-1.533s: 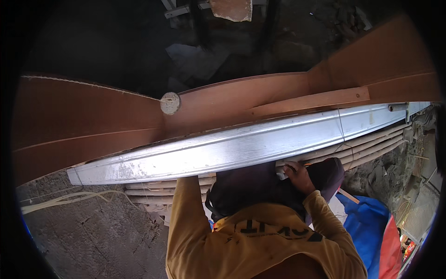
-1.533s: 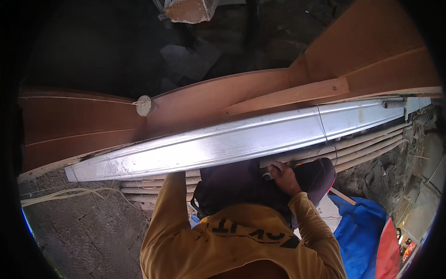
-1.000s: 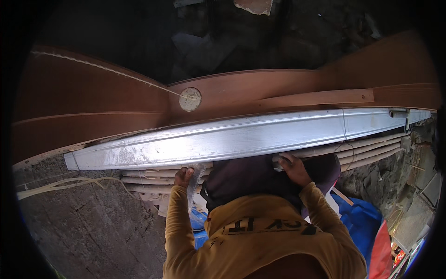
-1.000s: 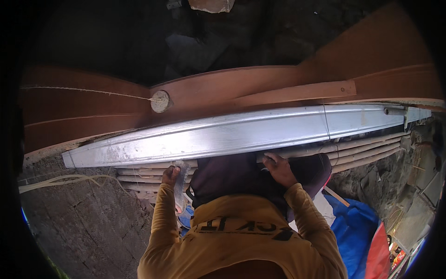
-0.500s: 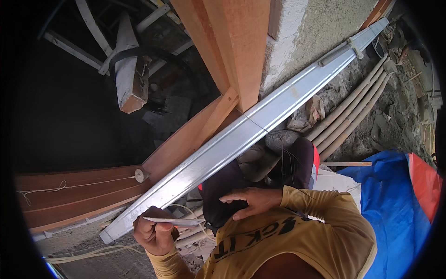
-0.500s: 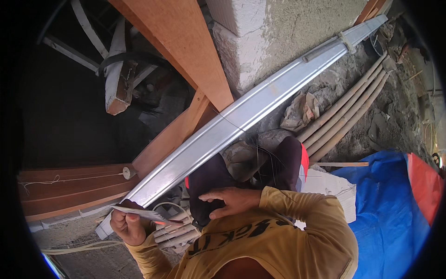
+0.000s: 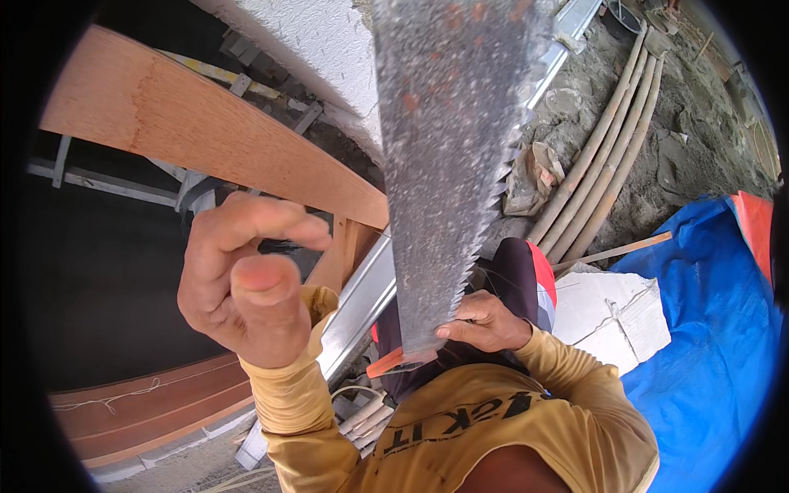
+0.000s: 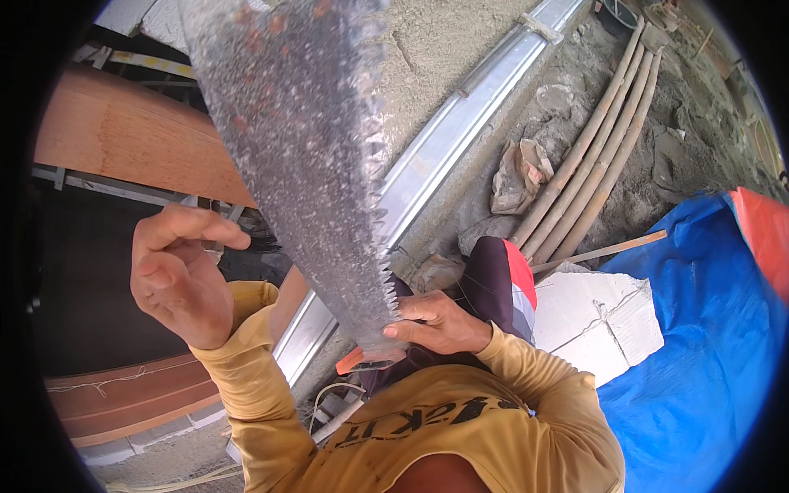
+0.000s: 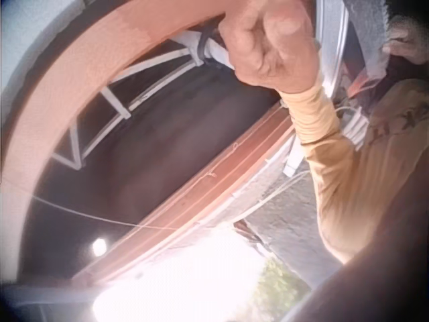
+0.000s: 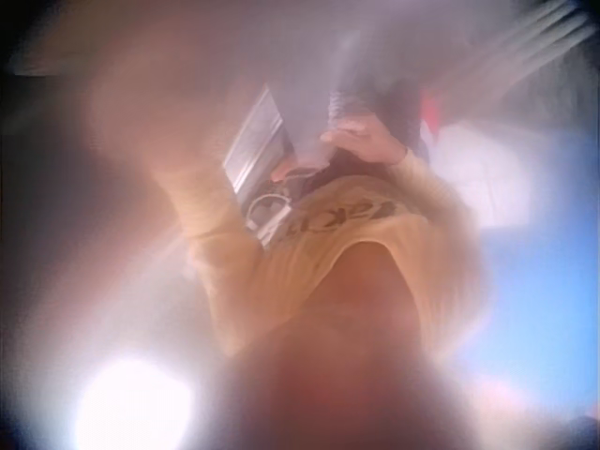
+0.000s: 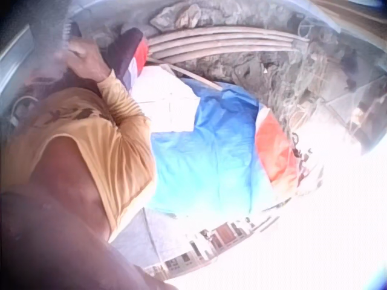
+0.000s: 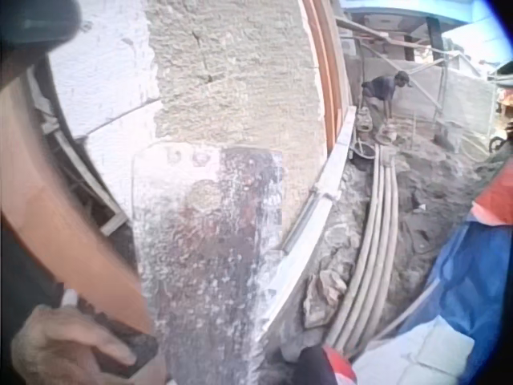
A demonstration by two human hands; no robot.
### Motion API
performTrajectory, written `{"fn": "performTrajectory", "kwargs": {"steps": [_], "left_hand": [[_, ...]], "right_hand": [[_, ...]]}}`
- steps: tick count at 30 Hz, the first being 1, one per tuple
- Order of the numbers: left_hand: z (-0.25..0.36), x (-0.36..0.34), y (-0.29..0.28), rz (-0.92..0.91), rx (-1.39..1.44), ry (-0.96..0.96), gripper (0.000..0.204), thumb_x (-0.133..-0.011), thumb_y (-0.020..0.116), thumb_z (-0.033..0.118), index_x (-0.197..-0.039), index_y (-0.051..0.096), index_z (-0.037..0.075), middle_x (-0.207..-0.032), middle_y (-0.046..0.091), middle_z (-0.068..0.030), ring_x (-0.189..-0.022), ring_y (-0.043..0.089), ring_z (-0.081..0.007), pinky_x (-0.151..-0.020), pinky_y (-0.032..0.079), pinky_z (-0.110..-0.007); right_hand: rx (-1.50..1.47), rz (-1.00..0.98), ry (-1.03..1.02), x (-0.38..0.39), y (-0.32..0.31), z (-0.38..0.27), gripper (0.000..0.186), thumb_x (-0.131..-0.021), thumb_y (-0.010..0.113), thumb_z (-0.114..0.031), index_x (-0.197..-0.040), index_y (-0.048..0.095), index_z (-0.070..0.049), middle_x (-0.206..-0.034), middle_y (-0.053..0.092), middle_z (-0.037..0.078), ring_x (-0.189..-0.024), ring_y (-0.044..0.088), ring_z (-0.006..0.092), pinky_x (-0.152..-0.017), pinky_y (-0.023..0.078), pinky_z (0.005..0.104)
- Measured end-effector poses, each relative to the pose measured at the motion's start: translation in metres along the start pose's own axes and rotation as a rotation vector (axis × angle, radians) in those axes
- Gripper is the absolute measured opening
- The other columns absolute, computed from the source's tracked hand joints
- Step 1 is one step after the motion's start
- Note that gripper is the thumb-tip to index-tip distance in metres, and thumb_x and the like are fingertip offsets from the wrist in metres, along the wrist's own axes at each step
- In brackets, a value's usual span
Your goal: The person positions a long metal trim piece along a curved architectural edge, measures it with a tape measure, and uses a hand saw to cut it to size. They then secure the trim with wire ties and small wooden shims.
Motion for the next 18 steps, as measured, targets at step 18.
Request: {"fn": "performTrajectory", "kwargs": {"steps": [18], "left_hand": [[-0.252, 0.179, -0.013, -0.425, -0.087, -0.632, 0.042, -0.090, 0.057, 0.039, -0.082, 0.053, -0.003, -0.071, 0.050, 0.0007, -0.062, 0.045, -0.0082, -0.057, 0.037, -0.023]], "right_hand": [[0.723, 1.395, 0.591, 0.334, -0.212, -0.078, 0.029, -0.094, 0.052, -0.031, -0.084, 0.062, -0.005, -0.073, 0.051, -0.006, -0.069, 0.041, 0.0041, -0.063, 0.035, 0.0218]]}}
Point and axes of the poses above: each hand's wrist, its own x-axis away from the middle knuckle, its own y-axis out of the palm, z = x × y, the point moved 8 cm from there along -x, towards the middle knuckle
